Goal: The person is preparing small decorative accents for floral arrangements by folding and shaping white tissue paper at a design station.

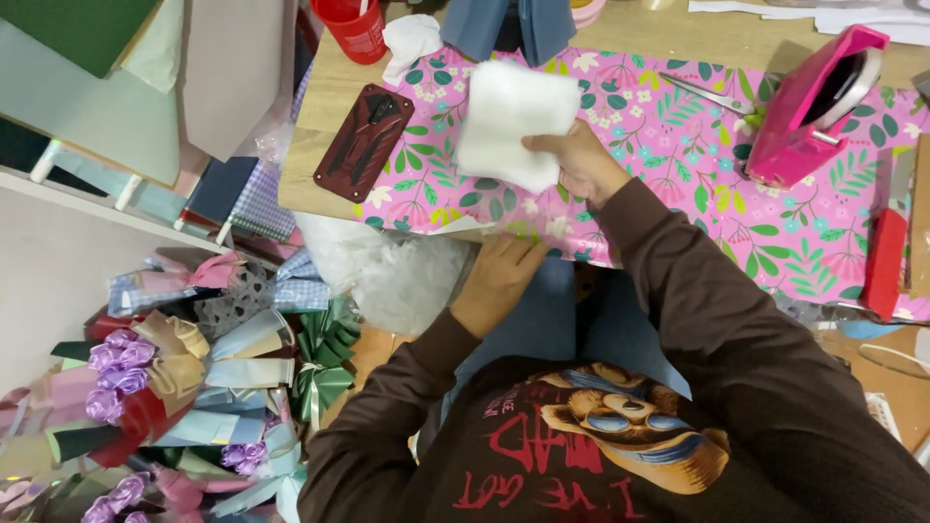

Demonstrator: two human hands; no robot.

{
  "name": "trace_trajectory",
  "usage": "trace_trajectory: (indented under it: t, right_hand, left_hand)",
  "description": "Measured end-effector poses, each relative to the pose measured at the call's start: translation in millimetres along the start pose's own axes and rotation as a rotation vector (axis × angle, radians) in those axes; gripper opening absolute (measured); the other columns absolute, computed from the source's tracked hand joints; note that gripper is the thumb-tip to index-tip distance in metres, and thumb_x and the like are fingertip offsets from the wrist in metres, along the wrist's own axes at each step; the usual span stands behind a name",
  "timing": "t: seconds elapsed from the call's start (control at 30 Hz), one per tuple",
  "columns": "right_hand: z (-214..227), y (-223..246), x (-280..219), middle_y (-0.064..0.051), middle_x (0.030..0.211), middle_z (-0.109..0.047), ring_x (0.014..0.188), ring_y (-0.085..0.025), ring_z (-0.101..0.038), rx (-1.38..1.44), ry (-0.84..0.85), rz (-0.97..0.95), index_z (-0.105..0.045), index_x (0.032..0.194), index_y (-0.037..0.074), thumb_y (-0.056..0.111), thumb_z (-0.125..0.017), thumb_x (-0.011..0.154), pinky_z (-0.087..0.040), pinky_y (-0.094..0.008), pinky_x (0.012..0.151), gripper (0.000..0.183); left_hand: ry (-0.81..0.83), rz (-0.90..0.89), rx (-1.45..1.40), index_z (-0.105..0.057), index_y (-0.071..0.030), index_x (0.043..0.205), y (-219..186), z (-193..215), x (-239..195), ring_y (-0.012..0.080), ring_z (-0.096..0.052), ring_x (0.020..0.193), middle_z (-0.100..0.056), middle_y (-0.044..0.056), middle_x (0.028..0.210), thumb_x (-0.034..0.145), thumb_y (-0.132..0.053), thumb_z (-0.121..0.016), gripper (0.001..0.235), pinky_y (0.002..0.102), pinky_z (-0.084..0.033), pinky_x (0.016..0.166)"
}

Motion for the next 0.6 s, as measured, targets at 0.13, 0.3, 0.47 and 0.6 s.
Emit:
trace_trajectory:
  t: [0.13, 0.3, 0.47, 0.6]
  right_hand:
    - [-11.3, 20.9, -18.3, -0.024, 0.126, -0.069, 0.115, -0.044, -0.069, 0.198, 0.023, 0.031, -0.055, 0.137, -0.004, -0.01, -0.076, 0.085, -0.06, -0.065, 0.095, 0.057]
    - [10.5, 34.1, -34.5, -0.022, 0.136, -0.065, 0.125, -0.043, -0.064, 0.392, 0.099, 0.013, -0.052, 0.143, 0.002, -0.009, -0.072, 0.089, -0.054, -0.067, 0.104, 0.059]
    - [26.7, 44.3, -87.7, -0.012, 0.148, -0.058, 0.135, -0.036, -0.059, 0.348, 0.14, 0.048, -0.045, 0.154, 0.014, -0.002, -0.063, 0.093, -0.053, -0.059, 0.108, 0.065]
    - [25.4, 16.8, -135.1, -0.012, 0.138, -0.063, 0.127, -0.036, -0.063, 0.312, 0.118, -0.026, -0.052, 0.147, 0.013, -0.001, -0.063, 0.09, -0.055, -0.06, 0.099, 0.06]
  left_hand:
    - [0.02, 0.153, -0.023, -0.065, -0.012, 0.104, 4.8, -17.3, -1.4, 0.0221, -0.065, 0.089, -0.062, 0.005, 0.095, 0.1, -0.01, -0.056, 0.01, 0.033, -0.052, 0.079]
    - [0.038, 0.147, 0.082, -0.067, -0.012, 0.093, 12.3, -23.4, 8.3, 0.0206, -0.062, 0.085, -0.06, 0.004, 0.094, 0.093, -0.012, -0.064, 0.002, 0.032, -0.053, 0.071]
    - [-0.148, 0.09, 0.48, -0.065, -0.018, 0.093, 3.8, 21.0, 48.5, 0.0306, -0.052, 0.132, -0.055, 0.011, 0.146, 0.097, -0.017, -0.069, 0.005, 0.053, -0.028, 0.11]
    - [0.246, 0.129, 0.098, -0.063, -0.008, 0.128, 39.5, -13.0, 30.7, 0.0386, -0.046, 0.133, -0.057, 0.016, 0.138, 0.083, -0.033, -0.079, 0.053, 0.063, -0.022, 0.115]
Point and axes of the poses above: each hand's wrist, its own x-axis towards the middle knuckle, its own z-axis out of the back of the hand, y = z × x, the point moved 1 cm from there along x, towards the middle knuckle
